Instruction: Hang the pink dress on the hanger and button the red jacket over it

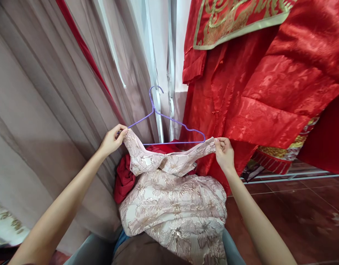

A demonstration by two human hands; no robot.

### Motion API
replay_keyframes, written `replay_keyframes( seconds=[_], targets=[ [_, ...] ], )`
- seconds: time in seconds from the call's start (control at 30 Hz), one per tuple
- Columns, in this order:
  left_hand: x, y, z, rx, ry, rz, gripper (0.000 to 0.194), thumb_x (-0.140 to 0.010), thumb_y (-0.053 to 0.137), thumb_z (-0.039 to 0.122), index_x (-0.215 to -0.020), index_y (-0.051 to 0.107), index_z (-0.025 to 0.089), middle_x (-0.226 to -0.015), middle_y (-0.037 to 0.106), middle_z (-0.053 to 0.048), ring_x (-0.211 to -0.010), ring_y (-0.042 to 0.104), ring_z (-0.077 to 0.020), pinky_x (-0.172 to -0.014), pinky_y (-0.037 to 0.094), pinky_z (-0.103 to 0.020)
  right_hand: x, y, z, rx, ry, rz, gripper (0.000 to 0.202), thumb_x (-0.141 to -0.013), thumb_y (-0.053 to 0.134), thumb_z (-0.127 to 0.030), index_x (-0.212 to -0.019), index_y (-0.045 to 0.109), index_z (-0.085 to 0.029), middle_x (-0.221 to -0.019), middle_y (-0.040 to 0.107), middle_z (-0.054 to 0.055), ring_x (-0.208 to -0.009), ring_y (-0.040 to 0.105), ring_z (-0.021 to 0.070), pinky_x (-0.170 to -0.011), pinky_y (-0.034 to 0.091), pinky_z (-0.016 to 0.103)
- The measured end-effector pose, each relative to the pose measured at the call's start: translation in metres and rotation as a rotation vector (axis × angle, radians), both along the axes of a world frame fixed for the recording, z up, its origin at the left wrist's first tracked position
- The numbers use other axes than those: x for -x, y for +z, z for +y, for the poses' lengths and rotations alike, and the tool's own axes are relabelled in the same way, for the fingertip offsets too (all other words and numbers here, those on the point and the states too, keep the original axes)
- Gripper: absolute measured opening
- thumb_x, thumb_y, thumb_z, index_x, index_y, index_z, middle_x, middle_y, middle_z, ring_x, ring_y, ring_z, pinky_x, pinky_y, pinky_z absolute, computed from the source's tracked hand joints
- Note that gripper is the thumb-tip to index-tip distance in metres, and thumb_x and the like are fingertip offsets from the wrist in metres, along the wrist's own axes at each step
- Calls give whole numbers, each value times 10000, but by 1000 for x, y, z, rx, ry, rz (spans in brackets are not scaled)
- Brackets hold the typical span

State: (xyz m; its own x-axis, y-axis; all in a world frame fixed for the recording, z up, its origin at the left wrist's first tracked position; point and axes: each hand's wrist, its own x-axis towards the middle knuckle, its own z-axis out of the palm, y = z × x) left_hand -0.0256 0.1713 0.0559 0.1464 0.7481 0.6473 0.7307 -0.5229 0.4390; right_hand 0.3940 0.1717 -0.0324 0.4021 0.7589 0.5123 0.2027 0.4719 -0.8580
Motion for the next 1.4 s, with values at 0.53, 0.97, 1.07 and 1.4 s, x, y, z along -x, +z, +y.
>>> replay_keyframes(
  seconds=[0.53,0.97,1.07,1.4],
  targets=[
    [7,-9,-7,-129,13,-21,210,-903,423,335,-840,554,183,-901,609,-49,-879,570,-164,-807,443,-266,54,69,24,-110,101,-708,217,-859,539,-430,-915,619,-235,-862,706,38,-788,658,209,-721,487,307],
    [61,-94,-32,-172,491,-379,226,-883,430,391,-870,536,192,-798,616,-37,-771,589,-163,-721,471,-282,55,62,25,-124,96,-693,229,-883,484,-425,-876,603,-229,-859,685,52,-759,625,204,-718,473,302],
    [61,-87,-26,-168,487,-392,230,-870,447,391,-873,551,187,-816,640,-48,-778,610,-165,-723,482,-281,54,63,26,-123,99,-696,219,-880,491,-417,-875,605,-230,-856,687,51,-756,628,203,-712,475,300],
    [1,3,-13,-5,43,-146,323,-819,556,457,-853,686,163,-845,715,-44,-787,643,-179,-759,498,-276,50,67,22,-68,127,-668,247,-848,544,-450,-873,643,-225,-764,686,22,-653,609,173,-637,477,285]
  ],
)
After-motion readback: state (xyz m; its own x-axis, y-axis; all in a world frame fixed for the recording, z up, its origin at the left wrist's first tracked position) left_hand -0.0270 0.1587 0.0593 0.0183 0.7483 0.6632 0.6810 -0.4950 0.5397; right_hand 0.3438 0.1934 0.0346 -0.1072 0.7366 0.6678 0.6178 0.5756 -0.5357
